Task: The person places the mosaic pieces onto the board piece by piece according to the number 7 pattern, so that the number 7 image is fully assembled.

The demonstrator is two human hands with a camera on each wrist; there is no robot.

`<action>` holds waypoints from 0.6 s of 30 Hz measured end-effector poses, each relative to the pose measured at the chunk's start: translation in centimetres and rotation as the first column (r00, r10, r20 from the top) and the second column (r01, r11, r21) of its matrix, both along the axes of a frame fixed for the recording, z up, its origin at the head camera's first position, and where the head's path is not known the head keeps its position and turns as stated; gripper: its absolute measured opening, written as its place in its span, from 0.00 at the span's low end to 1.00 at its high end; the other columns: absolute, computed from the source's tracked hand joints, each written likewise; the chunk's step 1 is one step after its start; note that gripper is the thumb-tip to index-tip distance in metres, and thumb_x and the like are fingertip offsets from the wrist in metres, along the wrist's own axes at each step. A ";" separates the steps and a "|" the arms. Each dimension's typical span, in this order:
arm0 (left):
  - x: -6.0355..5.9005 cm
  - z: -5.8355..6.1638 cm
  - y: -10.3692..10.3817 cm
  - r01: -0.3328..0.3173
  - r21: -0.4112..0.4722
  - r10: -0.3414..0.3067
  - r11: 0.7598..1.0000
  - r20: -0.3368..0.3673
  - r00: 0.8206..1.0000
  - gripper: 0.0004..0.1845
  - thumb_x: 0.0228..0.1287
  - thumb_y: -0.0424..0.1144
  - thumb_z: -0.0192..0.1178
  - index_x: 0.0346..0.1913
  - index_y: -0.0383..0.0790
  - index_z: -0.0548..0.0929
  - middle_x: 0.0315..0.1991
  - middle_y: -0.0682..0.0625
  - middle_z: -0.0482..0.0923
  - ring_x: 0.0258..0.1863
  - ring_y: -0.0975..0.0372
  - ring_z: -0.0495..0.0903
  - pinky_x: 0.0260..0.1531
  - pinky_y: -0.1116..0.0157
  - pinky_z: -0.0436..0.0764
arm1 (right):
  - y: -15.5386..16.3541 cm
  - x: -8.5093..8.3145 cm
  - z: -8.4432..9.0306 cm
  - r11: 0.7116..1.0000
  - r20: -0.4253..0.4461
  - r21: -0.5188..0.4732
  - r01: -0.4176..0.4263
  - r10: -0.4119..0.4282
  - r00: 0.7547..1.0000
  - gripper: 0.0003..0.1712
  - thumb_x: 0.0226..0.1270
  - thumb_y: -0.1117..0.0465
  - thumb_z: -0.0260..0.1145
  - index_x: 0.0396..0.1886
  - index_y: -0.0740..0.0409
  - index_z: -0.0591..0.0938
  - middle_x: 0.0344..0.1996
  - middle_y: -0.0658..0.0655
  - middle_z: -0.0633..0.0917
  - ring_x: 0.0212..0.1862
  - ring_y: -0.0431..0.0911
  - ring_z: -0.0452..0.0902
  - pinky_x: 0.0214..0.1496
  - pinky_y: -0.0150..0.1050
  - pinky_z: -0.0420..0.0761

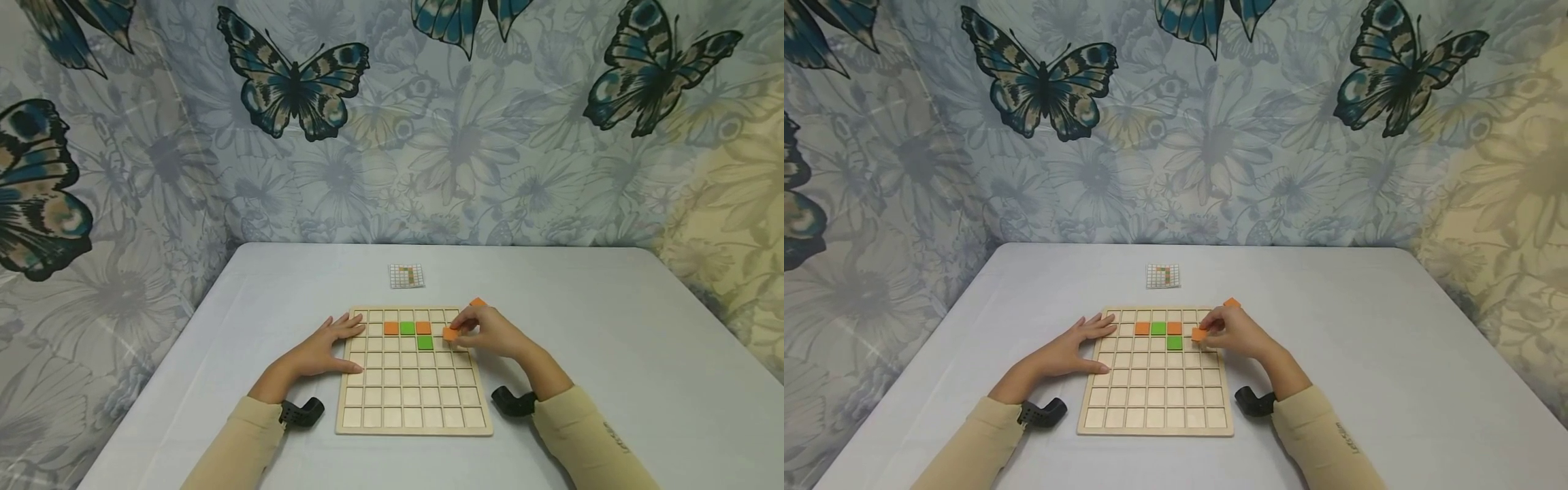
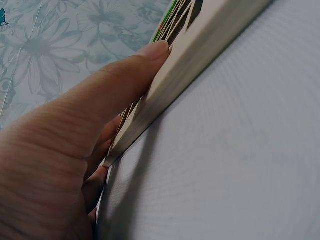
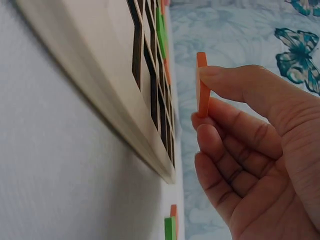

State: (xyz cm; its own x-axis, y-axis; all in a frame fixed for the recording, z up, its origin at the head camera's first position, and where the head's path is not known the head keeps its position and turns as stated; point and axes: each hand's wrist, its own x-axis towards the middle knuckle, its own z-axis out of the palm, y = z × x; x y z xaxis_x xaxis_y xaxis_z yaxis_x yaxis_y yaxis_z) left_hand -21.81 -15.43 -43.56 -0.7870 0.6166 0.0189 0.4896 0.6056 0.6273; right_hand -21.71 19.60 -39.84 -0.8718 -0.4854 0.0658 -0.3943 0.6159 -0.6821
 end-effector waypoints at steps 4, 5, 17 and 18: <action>0.0 -0.1 0.0 -0.011 -0.004 0.011 1.000 0.008 1.000 0.46 0.45 0.60 0.66 0.67 0.45 0.63 0.72 0.51 0.50 0.72 0.55 0.42 0.71 0.52 0.34 | -0.5 0.1 -0.1 1.000 0.004 -0.005 -0.023 0.023 1.000 0.13 0.52 0.61 0.71 0.37 0.62 0.82 0.36 0.54 0.82 0.35 0.40 0.75 0.38 0.34 0.78; 0.0 -0.1 0.0 -0.012 -0.001 0.012 1.000 0.009 1.000 0.46 0.45 0.60 0.67 0.67 0.44 0.63 0.72 0.51 0.50 0.72 0.55 0.42 0.71 0.52 0.34 | -0.7 0.1 -0.1 1.000 0.008 -0.008 -0.028 0.028 1.000 0.13 0.52 0.61 0.71 0.37 0.62 0.82 0.36 0.54 0.82 0.35 0.41 0.74 0.37 0.34 0.78; -0.1 -0.2 0.0 -0.009 -0.011 0.009 1.000 0.006 1.000 0.47 0.45 0.60 0.66 0.68 0.46 0.63 0.72 0.52 0.50 0.72 0.55 0.41 0.71 0.52 0.34 | -1.9 0.7 0.2 0.996 0.006 -0.036 -0.082 0.082 0.997 0.12 0.53 0.61 0.70 0.36 0.62 0.82 0.36 0.55 0.82 0.35 0.41 0.75 0.37 0.33 0.79; -0.1 -0.2 0.0 -0.012 -0.011 0.012 1.000 0.009 1.000 0.47 0.44 0.60 0.66 0.68 0.46 0.63 0.72 0.52 0.50 0.72 0.55 0.41 0.71 0.52 0.34 | -2.0 0.7 0.2 0.996 0.008 -0.036 -0.086 0.086 0.996 0.12 0.53 0.61 0.70 0.36 0.61 0.82 0.36 0.55 0.82 0.35 0.41 0.75 0.37 0.33 0.79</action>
